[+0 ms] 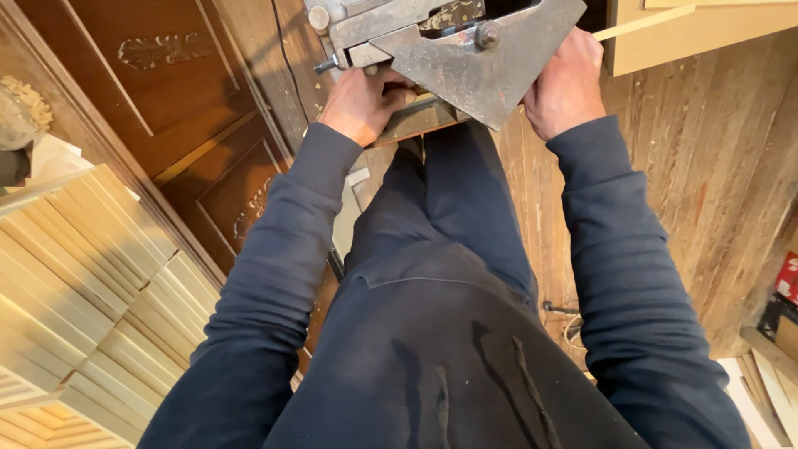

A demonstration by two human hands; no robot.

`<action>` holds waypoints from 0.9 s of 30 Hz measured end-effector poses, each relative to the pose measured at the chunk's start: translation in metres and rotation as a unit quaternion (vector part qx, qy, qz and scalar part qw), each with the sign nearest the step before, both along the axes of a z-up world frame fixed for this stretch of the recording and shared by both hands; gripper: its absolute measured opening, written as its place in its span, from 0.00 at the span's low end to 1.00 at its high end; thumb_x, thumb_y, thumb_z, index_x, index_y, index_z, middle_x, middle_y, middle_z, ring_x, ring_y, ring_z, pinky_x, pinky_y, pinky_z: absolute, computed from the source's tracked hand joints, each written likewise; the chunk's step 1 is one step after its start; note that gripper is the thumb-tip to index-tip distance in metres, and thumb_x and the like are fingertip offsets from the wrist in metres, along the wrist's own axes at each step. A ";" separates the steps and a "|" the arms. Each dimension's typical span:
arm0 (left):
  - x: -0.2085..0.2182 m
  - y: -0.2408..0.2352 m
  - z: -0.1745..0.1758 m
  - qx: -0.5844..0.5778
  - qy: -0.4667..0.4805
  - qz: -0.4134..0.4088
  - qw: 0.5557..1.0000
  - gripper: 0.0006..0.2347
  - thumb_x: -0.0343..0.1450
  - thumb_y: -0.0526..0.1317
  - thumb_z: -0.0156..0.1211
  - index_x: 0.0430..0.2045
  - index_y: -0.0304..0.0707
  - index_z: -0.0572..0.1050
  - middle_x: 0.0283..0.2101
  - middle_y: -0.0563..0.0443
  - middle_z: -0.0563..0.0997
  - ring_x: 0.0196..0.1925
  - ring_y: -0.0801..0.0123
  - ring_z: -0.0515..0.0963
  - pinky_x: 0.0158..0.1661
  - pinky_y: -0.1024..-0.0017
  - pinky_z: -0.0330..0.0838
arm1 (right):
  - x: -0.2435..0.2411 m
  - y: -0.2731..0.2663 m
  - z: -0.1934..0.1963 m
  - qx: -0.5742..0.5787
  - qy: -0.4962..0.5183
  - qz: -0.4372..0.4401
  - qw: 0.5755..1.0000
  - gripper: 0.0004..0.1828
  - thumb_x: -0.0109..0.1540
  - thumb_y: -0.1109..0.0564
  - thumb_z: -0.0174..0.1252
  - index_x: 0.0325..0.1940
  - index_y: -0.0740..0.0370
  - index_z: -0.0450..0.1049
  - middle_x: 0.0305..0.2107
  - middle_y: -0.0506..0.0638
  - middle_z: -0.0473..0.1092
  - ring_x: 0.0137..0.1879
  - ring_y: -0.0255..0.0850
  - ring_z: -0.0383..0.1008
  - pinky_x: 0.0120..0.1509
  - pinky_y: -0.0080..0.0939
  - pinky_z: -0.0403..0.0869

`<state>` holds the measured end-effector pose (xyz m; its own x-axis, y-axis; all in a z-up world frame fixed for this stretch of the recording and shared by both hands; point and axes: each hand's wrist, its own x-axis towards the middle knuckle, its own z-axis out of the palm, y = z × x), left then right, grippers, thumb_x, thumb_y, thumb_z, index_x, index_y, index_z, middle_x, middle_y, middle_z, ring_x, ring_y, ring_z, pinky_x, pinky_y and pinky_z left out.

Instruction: Assembling a wooden picture frame using a mechanical V-nailer machine.

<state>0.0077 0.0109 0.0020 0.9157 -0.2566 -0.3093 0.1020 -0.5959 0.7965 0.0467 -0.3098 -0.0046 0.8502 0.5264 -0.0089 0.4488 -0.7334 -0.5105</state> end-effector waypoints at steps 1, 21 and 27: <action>0.001 0.000 0.000 -0.003 0.003 0.000 1.000 0.10 0.70 0.41 0.64 0.38 0.35 0.83 0.36 0.37 0.84 0.40 0.45 0.82 0.43 0.58 0.75 | 0.000 0.000 0.000 0.001 -0.005 0.002 1.000 0.16 0.67 0.60 0.60 0.60 0.61 0.74 0.54 0.56 0.70 0.66 0.58 0.66 0.71 0.58 0.60; 0.000 -0.007 0.000 0.008 0.041 0.002 0.999 0.09 0.71 0.41 0.63 0.41 0.39 0.84 0.41 0.39 0.85 0.46 0.47 0.82 0.49 0.59 0.75 | -0.002 0.001 0.025 0.037 0.018 -0.010 0.999 0.16 0.61 0.66 0.64 0.53 0.58 0.77 0.50 0.52 0.69 0.56 0.55 0.64 0.67 0.54 0.61; -0.002 -0.007 -0.003 0.009 0.015 -0.003 1.000 0.09 0.71 0.41 0.64 0.41 0.37 0.84 0.42 0.38 0.85 0.46 0.46 0.81 0.48 0.58 0.74 | -0.004 -0.003 0.018 0.032 0.005 -0.006 0.999 0.15 0.64 0.64 0.65 0.55 0.57 0.77 0.48 0.52 0.68 0.57 0.54 0.65 0.67 0.54 0.60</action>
<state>0.0059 0.0040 -0.0012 0.9041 -0.2570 -0.3414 0.1220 -0.6104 0.7826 0.0427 -0.3126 0.0135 0.8569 0.5152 0.0158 0.4340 -0.7046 -0.5614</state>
